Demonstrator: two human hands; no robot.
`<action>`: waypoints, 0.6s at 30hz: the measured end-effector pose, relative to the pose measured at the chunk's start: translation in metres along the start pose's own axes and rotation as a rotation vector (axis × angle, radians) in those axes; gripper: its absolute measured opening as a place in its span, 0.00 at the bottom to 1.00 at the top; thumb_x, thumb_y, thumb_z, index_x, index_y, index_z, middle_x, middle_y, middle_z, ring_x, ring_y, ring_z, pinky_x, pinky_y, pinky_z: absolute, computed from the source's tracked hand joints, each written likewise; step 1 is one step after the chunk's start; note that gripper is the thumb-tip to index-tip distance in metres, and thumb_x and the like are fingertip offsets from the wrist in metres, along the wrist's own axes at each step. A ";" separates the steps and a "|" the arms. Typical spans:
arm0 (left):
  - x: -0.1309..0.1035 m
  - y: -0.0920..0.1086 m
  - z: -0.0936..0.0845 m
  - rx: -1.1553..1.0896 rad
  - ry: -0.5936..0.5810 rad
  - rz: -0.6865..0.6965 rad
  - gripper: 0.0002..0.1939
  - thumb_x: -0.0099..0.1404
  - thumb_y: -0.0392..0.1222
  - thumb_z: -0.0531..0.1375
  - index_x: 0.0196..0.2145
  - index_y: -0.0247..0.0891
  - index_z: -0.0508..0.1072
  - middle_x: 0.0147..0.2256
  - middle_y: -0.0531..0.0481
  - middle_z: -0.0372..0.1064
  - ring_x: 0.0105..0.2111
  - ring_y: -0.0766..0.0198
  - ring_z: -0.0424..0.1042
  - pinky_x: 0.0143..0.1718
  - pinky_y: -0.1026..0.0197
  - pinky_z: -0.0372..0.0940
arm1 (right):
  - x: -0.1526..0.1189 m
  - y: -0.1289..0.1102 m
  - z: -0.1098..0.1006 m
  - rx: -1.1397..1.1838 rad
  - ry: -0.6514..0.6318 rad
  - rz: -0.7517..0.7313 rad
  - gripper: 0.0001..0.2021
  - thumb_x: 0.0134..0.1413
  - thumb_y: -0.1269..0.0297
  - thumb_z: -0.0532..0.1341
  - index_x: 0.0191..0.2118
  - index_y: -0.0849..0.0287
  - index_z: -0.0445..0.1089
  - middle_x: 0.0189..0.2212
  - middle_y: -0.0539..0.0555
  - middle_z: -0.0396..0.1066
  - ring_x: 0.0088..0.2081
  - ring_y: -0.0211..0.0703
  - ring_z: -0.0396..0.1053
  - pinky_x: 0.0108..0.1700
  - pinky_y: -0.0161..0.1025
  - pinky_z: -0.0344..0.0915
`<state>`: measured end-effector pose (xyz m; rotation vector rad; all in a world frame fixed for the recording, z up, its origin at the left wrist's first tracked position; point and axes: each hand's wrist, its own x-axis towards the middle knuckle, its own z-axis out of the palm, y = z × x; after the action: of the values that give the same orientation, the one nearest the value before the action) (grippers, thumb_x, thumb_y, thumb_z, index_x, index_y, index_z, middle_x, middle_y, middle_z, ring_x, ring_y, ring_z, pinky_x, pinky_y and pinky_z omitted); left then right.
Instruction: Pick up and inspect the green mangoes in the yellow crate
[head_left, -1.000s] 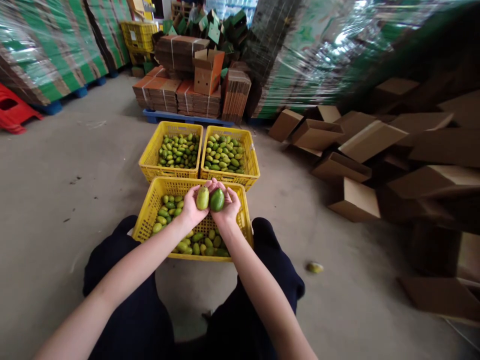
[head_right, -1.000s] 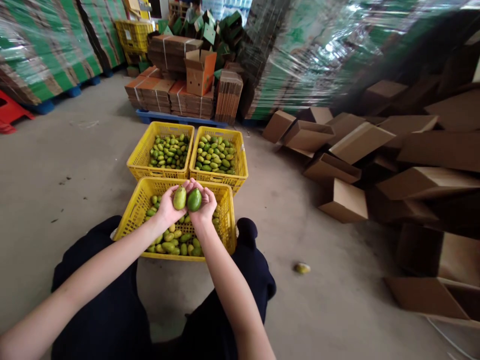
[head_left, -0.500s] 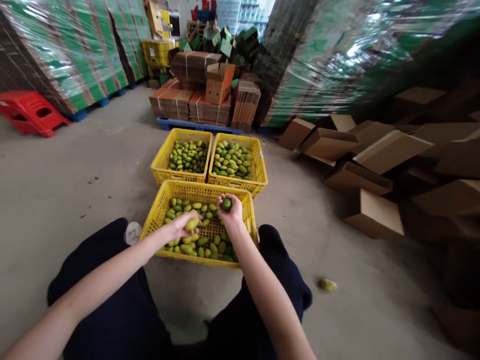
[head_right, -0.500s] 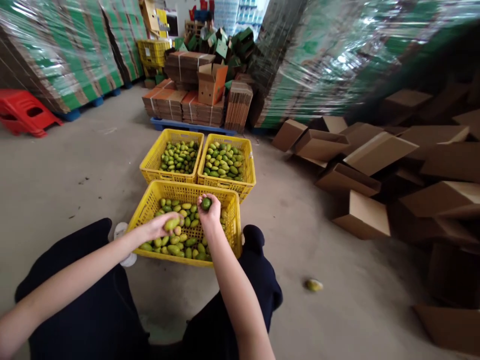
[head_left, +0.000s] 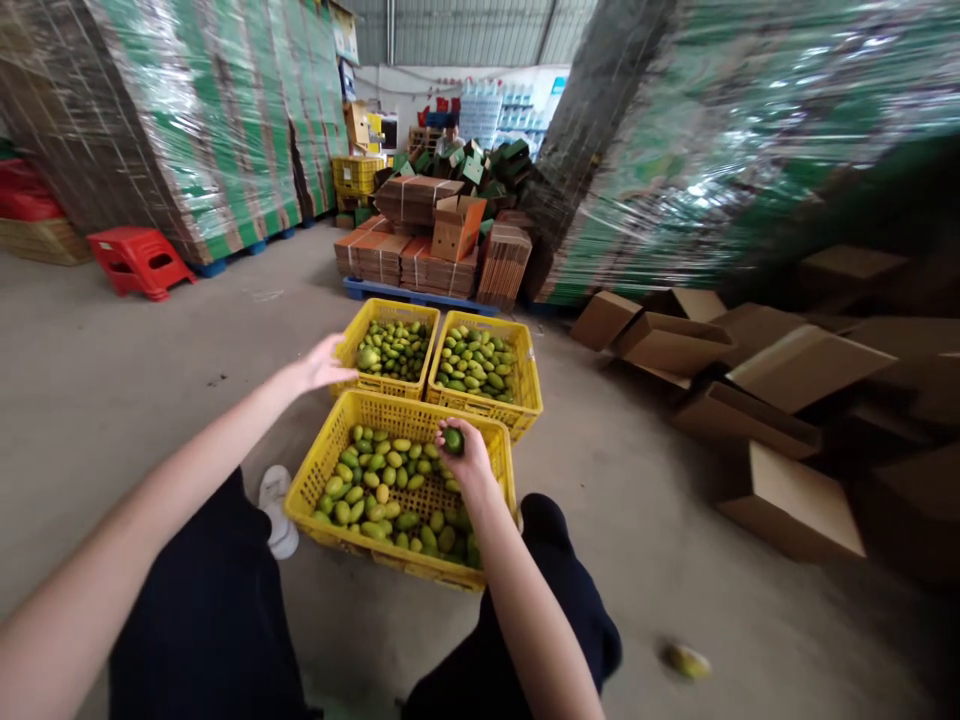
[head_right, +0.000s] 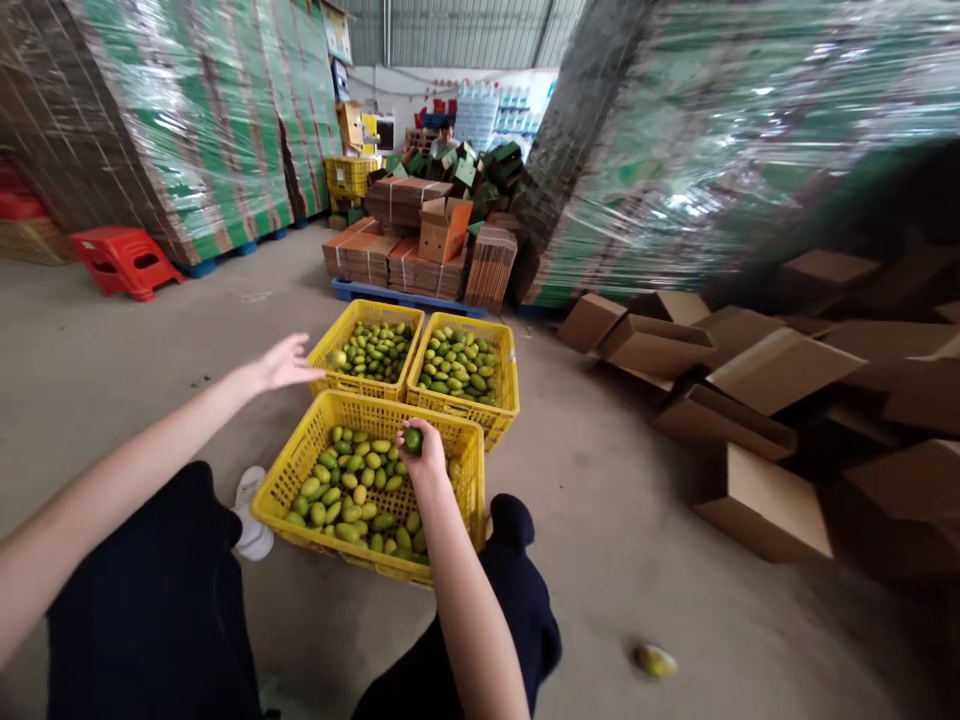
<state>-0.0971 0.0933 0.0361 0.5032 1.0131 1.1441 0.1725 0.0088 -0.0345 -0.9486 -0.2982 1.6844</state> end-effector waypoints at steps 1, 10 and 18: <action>0.009 0.013 0.003 0.210 0.113 0.082 0.19 0.63 0.46 0.57 0.50 0.37 0.67 0.47 0.38 0.70 0.33 0.62 0.76 0.34 0.62 0.72 | 0.000 0.000 0.000 -0.016 0.003 0.002 0.08 0.35 0.72 0.60 0.24 0.56 0.60 0.19 0.45 0.66 0.21 0.33 0.62 0.18 0.29 0.61; -0.045 -0.171 -0.070 1.347 0.036 -0.303 0.09 0.60 0.43 0.56 0.32 0.35 0.73 0.40 0.40 0.77 0.46 0.50 0.74 0.44 0.53 0.67 | -0.002 0.033 -0.006 -0.299 0.058 -0.023 0.06 0.42 0.62 0.56 0.30 0.55 0.62 0.24 0.46 0.68 0.23 0.35 0.64 0.23 0.32 0.63; -0.054 -0.231 -0.095 1.878 0.013 -0.195 0.19 0.67 0.43 0.46 0.40 0.38 0.76 0.48 0.40 0.74 0.51 0.53 0.72 0.51 0.53 0.62 | -0.026 0.106 -0.029 -0.858 -0.012 0.140 0.06 0.36 0.78 0.65 0.23 0.61 0.69 0.16 0.47 0.66 0.21 0.37 0.64 0.23 0.31 0.61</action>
<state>-0.0655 -0.0566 -0.1680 1.7561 1.8948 -0.3291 0.1205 -0.0587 -0.1089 -1.6047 -1.0333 1.6952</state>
